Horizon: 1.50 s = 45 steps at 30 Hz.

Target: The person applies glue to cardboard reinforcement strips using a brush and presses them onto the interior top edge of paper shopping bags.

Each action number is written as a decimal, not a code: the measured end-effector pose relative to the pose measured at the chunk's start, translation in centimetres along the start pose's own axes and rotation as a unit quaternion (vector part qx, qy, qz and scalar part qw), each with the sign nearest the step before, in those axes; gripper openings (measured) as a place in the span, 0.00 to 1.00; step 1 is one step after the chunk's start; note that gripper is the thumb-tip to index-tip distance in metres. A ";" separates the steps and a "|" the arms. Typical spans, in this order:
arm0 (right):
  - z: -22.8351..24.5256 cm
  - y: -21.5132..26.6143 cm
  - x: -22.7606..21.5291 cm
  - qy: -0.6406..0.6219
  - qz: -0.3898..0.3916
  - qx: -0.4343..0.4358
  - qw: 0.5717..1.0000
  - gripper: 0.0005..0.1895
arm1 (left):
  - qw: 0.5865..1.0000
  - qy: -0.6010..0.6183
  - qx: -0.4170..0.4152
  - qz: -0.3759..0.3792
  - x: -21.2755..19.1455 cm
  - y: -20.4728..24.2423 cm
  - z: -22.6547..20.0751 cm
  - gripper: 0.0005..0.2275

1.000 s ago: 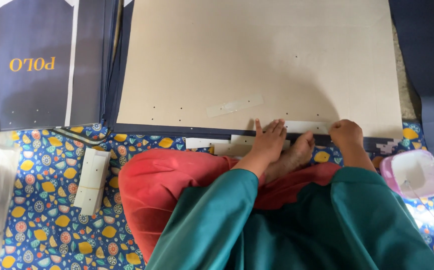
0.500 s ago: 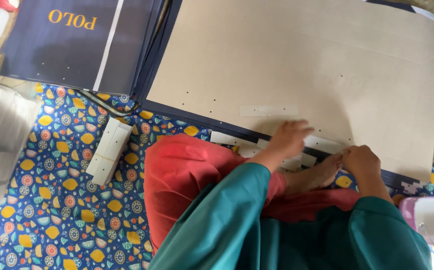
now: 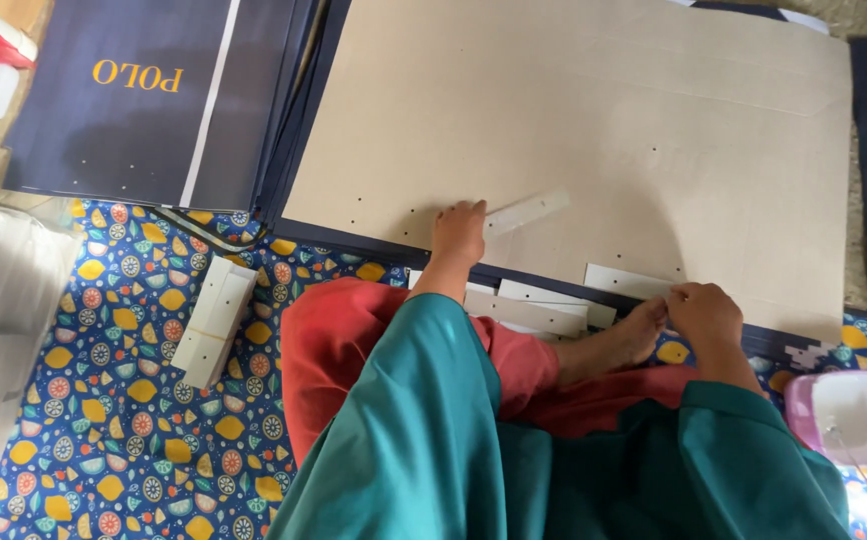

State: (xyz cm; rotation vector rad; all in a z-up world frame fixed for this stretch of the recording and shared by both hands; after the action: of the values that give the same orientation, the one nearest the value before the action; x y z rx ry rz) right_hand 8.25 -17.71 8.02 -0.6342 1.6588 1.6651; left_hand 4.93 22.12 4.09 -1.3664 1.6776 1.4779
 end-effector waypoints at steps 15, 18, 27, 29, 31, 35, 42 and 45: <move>17.2 21.5 -1.2 -0.420 -0.265 -0.547 0.674 0.32 | 0.482 0.769 0.392 0.150 -10.6 15.1 -5.9 0.24; 20.5 26.2 -2.7 -0.338 -0.313 -0.542 0.703 0.34 | 0.528 0.742 0.399 0.110 -13.4 19.2 -3.9 0.25; 27.9 29.7 -1.6 -0.162 -0.407 -0.572 0.693 0.33 | 0.524 0.730 0.437 0.043 -15.0 22.7 4.4 0.26; 29.5 29.6 -0.7 -0.157 -0.399 -0.584 0.689 0.31 | 0.534 0.726 0.432 0.035 -15.1 22.9 6.8 0.26; 31.4 29.9 -0.2 -0.154 -0.394 -0.594 0.685 0.30 | 0.544 0.721 0.428 0.032 -15.5 23.1 8.8 0.26; 35.1 30.2 1.0 -0.148 -0.379 -0.609 0.681 0.31 | 0.577 0.717 0.390 0.021 -15.5 23.1 12.4 0.24; 40.1 29.0 2.6 -0.123 -0.343 -0.620 0.695 0.30 | 0.566 0.750 0.343 0.006 -12.8 19.8 17.4 0.23; 41.3 27.6 3.7 -0.150 -0.290 -0.609 0.723 0.28 | 0.565 0.743 0.359 0.013 -14.5 20.6 18.6 0.13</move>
State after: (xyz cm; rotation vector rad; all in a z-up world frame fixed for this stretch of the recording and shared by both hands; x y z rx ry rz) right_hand -9.69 25.20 25.84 -1.2145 -0.1321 2.0126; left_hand -12.73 42.35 20.17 -2.0354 2.5691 -0.9872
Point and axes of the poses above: each hand's wrist, its own y-axis away from the middle knuckle, its own x-axis out of the palm, z = x × y, the point moved 3 cm from there along -y, towards the middle knuckle, and after that the axes turned 9 degrees about z, right-handed, at the moved point
